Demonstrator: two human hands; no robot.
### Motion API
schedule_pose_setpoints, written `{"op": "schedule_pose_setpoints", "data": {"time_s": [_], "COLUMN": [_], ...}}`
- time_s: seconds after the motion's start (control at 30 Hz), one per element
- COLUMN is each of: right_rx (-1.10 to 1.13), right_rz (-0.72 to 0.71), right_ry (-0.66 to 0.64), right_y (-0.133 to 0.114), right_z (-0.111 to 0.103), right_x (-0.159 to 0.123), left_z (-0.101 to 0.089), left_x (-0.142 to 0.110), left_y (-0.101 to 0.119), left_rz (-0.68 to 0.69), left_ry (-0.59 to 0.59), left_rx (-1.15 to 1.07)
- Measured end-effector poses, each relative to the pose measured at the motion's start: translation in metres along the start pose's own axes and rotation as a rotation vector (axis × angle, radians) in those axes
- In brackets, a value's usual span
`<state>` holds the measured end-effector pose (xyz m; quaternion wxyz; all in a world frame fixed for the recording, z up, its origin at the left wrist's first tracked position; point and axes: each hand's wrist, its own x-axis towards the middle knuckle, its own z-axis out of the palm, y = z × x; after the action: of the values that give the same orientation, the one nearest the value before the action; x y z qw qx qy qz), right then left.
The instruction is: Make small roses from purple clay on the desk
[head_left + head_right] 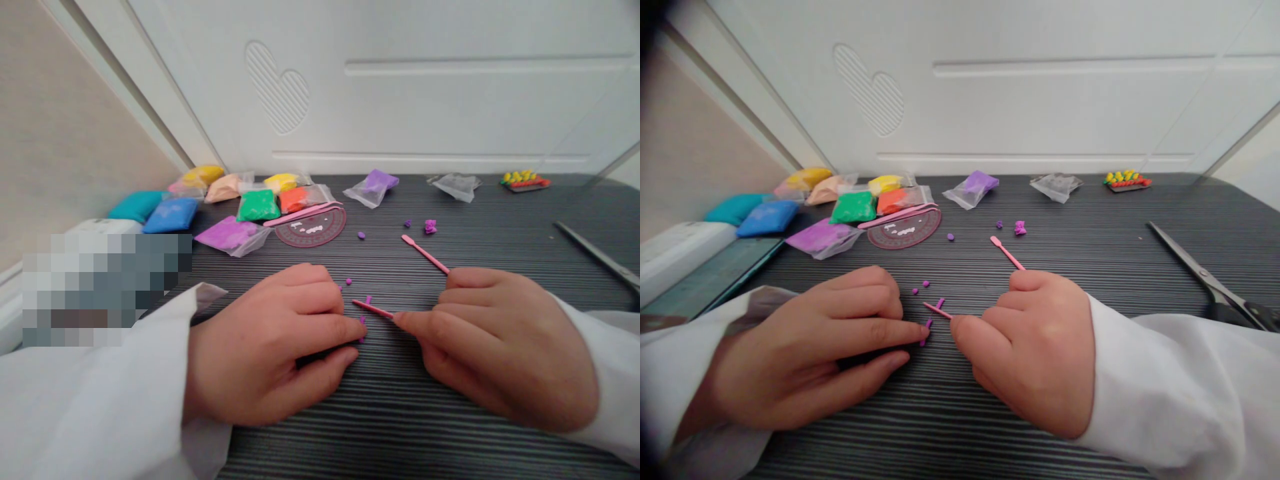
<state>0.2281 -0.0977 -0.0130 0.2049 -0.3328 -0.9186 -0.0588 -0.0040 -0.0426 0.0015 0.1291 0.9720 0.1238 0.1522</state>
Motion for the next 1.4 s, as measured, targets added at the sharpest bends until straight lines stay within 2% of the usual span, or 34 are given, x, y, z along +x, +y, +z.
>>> {"op": "schedule_pose_setpoints", "data": {"time_s": [0.23,0.33,0.4,0.47,0.53,0.6,0.77,1.0,1.4], "right_rx": [-0.046,-0.058,-0.049,-0.042,-0.037,-0.017,0.028,0.048,0.088], "right_rz": [0.006,-0.009,-0.009,0.006,0.023,0.027,0.005,-0.055,-0.065], "right_ry": [0.047,0.027,0.027,0.047,0.062,0.068,0.078,0.065,0.082], "right_y": [0.000,0.000,0.001,0.001,0.002,0.003,0.004,0.003,0.002], "right_z": [0.000,-0.003,-0.004,-0.004,-0.004,-0.004,-0.006,-0.011,-0.008], "right_x": [-0.002,-0.003,-0.003,-0.003,-0.003,-0.001,0.002,0.002,0.004], "left_z": [-0.001,-0.001,0.000,-0.001,-0.001,-0.002,-0.002,-0.002,-0.001], "left_x": [0.000,0.000,0.000,0.000,0.001,0.001,0.004,0.007,0.008], "left_y": [-0.001,0.000,0.000,0.000,-0.002,-0.004,-0.009,-0.008,-0.008], "left_rz": [0.033,0.022,-0.046,-0.173,-0.289,-0.342,-0.335,-0.332,-0.324], "left_ry": [-0.006,0.041,0.134,0.243,0.297,0.284,0.228,0.155,0.227], "left_rx": [-0.058,-0.098,-0.107,-0.073,-0.015,0.023,0.015,-0.205,-0.336]}}
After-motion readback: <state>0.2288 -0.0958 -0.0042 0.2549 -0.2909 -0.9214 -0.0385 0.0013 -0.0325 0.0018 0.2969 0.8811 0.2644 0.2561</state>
